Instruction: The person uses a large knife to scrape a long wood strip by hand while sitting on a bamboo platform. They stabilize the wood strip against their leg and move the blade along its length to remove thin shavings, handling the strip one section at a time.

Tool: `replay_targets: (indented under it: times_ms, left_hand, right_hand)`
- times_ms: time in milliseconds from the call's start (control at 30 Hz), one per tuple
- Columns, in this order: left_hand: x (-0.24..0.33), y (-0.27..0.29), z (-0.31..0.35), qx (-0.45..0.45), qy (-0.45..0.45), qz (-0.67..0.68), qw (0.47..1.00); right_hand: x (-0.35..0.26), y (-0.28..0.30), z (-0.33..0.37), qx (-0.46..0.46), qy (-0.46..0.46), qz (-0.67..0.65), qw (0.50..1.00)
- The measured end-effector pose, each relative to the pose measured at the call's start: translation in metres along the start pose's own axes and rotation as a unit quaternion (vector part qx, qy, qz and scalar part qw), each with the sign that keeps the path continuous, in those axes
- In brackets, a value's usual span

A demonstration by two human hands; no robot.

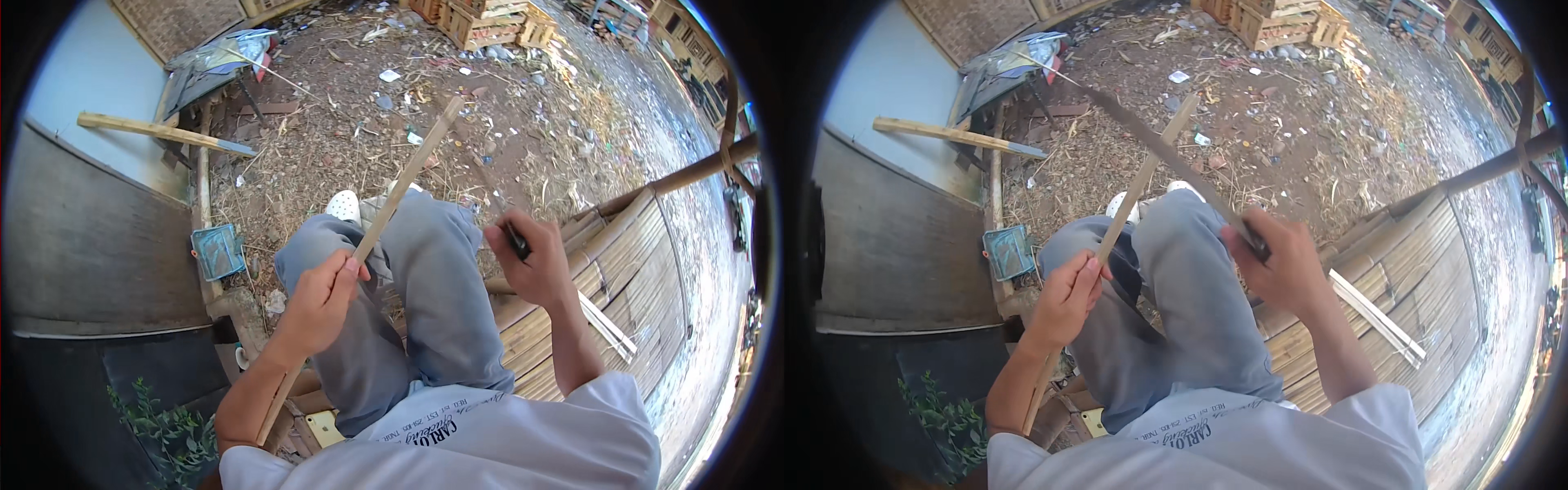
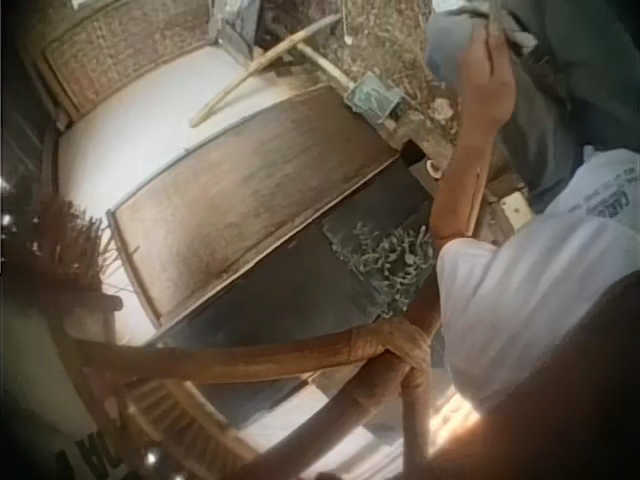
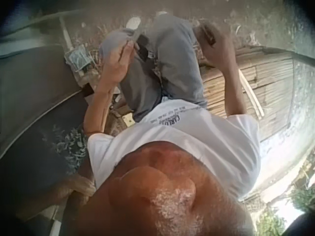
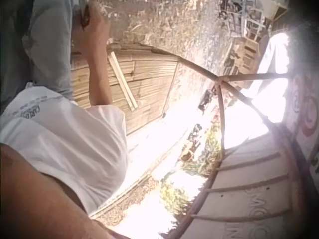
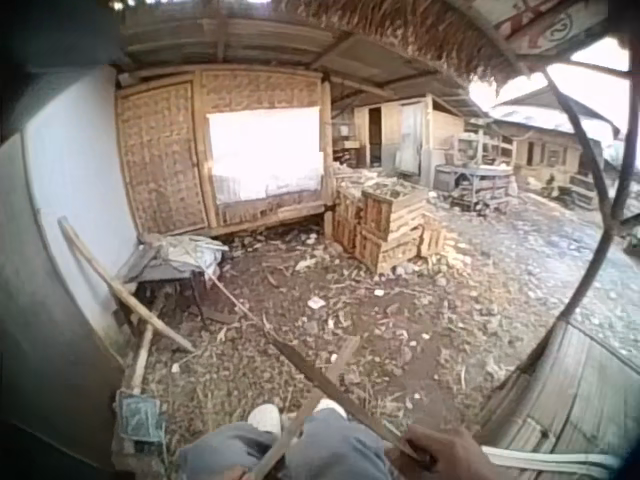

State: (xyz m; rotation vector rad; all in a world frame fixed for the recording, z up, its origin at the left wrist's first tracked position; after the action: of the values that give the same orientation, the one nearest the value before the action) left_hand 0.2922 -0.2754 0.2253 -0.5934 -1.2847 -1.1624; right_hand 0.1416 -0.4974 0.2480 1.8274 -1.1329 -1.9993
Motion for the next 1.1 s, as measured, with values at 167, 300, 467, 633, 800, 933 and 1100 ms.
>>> replay_targets:
  times_ms: [167, 300, 467, 633, 800, 933, 1100]
  left_hand:
    - [0.006, -0.036, 0.021, -0.005, -0.013, -0.104, 0.995]
    - [-0.008, -0.049, 0.034, 0.049, -0.027, -0.218, 0.974]
    - [-0.016, -0.059, 0.037, 0.047, 0.021, -0.231, 0.972]
    - [-0.015, -0.058, 0.031, 0.031, 0.015, -0.194, 0.980]
    - [-0.013, -0.069, 0.032, 0.016, 0.065, -0.193, 0.979]
    - [-0.014, -0.072, 0.036, 0.013, 0.059, -0.169, 0.984]
    - [-0.014, -0.071, 0.028, 0.014, 0.088, -0.092, 0.992]
  right_hand:
    - [0.006, -0.018, -0.012, -0.089, 0.033, 0.109, 0.990]
    - [0.023, -0.037, -0.013, -0.143, 0.002, 0.181, 0.973]
    - [0.046, -0.052, -0.019, -0.114, -0.014, 0.188, 0.975]
    - [0.042, -0.058, -0.014, -0.125, -0.006, 0.181, 0.975]
    - [0.048, -0.057, -0.021, -0.140, -0.007, 0.193, 0.971]
    - [0.101, -0.015, -0.068, -0.028, -0.205, 0.149, 0.967]
    - [0.090, -0.007, -0.041, 0.080, -0.178, 0.087, 0.977]
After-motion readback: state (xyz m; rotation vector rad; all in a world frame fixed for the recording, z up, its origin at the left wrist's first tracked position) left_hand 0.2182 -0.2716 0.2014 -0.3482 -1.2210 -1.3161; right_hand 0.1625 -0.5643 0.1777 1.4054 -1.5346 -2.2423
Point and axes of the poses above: each hand's wrist, its own z-axis away from the middle knuckle, its own y-axis out of the back of the hand, x = y × z, the point moved 3 cm from there along -z, towards the middle knuckle, and after that the axes turned 10 degrees about -x, right-handed, at the moved point
